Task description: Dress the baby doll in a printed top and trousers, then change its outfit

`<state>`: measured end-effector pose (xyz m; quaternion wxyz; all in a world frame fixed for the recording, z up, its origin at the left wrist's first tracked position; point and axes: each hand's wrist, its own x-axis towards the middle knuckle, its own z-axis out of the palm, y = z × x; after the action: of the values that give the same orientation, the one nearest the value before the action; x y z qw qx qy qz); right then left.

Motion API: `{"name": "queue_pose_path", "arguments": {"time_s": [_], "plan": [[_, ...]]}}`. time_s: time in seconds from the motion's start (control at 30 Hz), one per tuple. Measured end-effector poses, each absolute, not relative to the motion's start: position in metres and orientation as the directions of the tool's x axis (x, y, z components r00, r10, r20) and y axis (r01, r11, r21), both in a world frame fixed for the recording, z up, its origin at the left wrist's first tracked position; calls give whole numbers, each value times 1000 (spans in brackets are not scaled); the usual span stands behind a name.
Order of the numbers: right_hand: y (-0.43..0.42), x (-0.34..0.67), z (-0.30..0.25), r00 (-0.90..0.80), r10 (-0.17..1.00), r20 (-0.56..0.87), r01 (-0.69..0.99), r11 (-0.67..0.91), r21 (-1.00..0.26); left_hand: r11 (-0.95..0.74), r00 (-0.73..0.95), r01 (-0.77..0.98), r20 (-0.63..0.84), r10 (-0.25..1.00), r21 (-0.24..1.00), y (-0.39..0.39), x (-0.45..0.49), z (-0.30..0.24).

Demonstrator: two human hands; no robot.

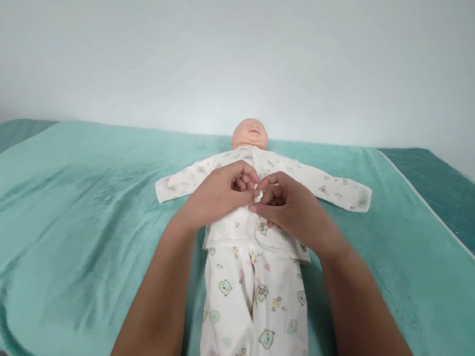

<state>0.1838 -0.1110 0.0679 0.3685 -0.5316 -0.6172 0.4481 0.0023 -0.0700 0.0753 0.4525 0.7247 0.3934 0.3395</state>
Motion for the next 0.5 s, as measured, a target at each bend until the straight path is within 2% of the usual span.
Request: {"name": "queue_pose_path", "arguments": {"time_s": [0.27,0.5], "plan": [[-108,189,71,-211,976,-58,135,-30,-990,-267,491,258,112,864,928,-65,-5,74],[-107,185,72,-157,983,-98,80,-86,-993,-271,489,251,120,864,929,-65,-5,74]]}}
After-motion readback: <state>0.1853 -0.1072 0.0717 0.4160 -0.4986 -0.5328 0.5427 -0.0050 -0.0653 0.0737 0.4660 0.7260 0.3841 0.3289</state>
